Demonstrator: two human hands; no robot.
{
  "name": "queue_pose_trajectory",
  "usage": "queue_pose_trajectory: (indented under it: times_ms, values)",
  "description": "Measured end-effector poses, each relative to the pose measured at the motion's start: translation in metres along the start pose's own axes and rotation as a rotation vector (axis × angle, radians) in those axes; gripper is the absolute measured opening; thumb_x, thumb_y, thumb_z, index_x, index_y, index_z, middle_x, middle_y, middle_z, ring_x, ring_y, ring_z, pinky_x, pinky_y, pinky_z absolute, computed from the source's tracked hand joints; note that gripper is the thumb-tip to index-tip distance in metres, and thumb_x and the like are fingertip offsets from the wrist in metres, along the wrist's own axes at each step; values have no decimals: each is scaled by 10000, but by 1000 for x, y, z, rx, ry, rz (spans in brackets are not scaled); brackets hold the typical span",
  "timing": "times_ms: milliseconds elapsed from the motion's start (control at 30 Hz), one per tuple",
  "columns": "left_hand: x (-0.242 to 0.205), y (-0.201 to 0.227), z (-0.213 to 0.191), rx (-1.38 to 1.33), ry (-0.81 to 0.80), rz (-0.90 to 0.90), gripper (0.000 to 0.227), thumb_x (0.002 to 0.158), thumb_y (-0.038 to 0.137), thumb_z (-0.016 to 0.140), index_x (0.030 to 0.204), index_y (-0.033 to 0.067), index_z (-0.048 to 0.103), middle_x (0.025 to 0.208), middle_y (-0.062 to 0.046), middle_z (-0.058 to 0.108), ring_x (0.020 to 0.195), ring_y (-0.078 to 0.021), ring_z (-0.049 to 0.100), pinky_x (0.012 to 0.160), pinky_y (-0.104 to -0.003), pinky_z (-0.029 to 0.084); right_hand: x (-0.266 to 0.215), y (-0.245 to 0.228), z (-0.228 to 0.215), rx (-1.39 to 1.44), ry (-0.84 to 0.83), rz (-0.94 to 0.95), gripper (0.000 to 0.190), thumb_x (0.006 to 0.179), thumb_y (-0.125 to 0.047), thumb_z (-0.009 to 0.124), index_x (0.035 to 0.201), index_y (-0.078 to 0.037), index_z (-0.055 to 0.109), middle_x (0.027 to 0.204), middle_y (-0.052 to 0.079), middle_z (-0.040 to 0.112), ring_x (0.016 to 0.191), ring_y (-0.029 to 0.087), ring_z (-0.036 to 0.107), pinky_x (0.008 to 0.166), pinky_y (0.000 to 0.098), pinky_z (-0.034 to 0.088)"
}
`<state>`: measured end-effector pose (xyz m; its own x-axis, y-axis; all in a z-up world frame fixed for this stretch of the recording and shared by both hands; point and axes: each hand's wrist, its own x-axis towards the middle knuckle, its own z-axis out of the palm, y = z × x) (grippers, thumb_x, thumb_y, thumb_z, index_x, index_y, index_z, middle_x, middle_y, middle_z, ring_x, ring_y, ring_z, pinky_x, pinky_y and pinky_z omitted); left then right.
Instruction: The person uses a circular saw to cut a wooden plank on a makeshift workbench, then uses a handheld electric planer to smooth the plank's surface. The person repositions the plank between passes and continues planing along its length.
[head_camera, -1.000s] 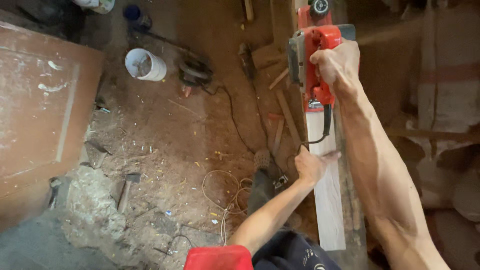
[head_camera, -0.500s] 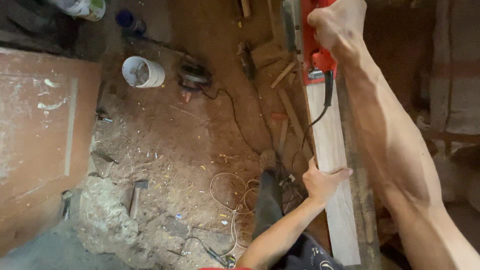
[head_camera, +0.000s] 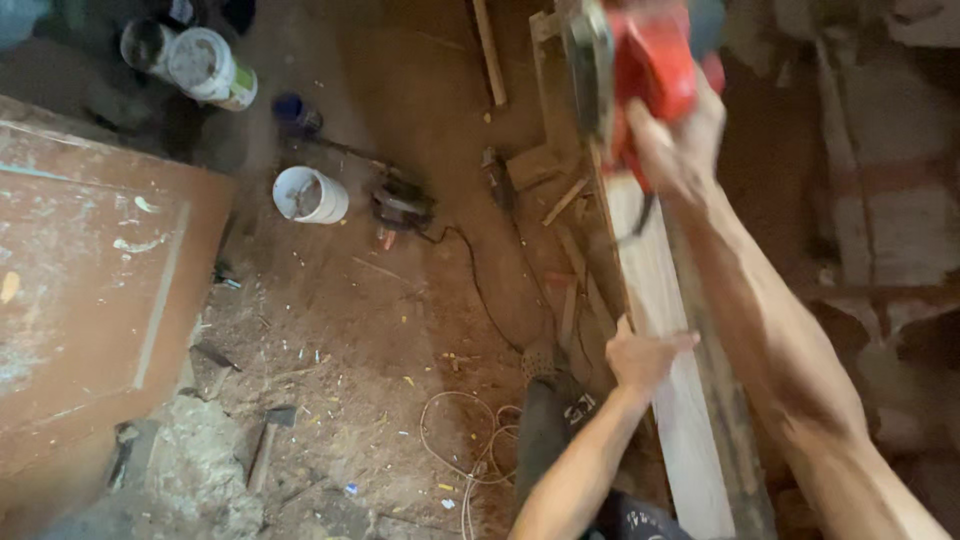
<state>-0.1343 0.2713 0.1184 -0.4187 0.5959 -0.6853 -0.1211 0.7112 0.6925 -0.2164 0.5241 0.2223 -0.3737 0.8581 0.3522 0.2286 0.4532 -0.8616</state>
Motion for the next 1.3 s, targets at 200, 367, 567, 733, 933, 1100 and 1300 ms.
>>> queue_pose_trajectory:
  times_ms: [200,367,567,733,933,1100,1300]
  values:
    - [-41,-87,-80,855,-887,431,673,637,597,876,991,30,797,1019,-220,761,937,-361,709,884,-432,545,-227,-108,-159,-349,-147,541,313,783,-114,763,1070,-4,704,904,80,722,802,148,683,701,340,553]
    - [-127,-143,-62,203,-302,109,869,708,595,806,1339,32,605,1236,-169,712,1154,-300,693,1002,-378,525,-422,-158,-251,-259,-86,1058,384,757,-163,785,1110,-16,747,824,142,756,663,231,684,597,400,558]
    - [-207,-102,44,227,29,-55,1379,618,464,894,1631,9,77,1406,-299,534,1239,-460,589,1060,-490,485,-566,-147,-292,-326,-137,1106,430,746,-192,795,1145,-40,737,863,154,764,734,259,704,665,404,562]
    - [-223,-82,-6,116,3,6,1114,615,426,925,1481,25,351,1301,-219,621,1213,-359,617,1048,-450,492,-630,-157,-294,-378,-159,1048,469,737,-216,802,1174,-60,729,896,163,770,793,282,720,721,408,565]
    - [-235,21,-100,-965,-584,159,585,812,383,703,1255,12,609,1146,-134,700,1064,-266,684,922,-410,564,-655,-171,-296,-444,-163,965,517,725,-245,811,1208,-85,719,936,175,777,864,309,740,789,413,568]
    - [-253,86,-151,-945,-580,195,566,862,466,651,1273,79,606,1159,-94,673,1015,-223,655,757,-353,531,-691,-183,-287,-473,-119,938,557,716,-269,819,1237,-105,711,969,184,783,923,332,756,846,416,571]
    - [-273,108,-156,-891,-585,164,569,868,455,635,1283,67,603,1157,-89,682,1009,-209,666,741,-334,540,-707,-175,-287,-473,-112,940,544,708,-321,823,1210,-139,715,965,157,783,911,317,762,830,409,580]
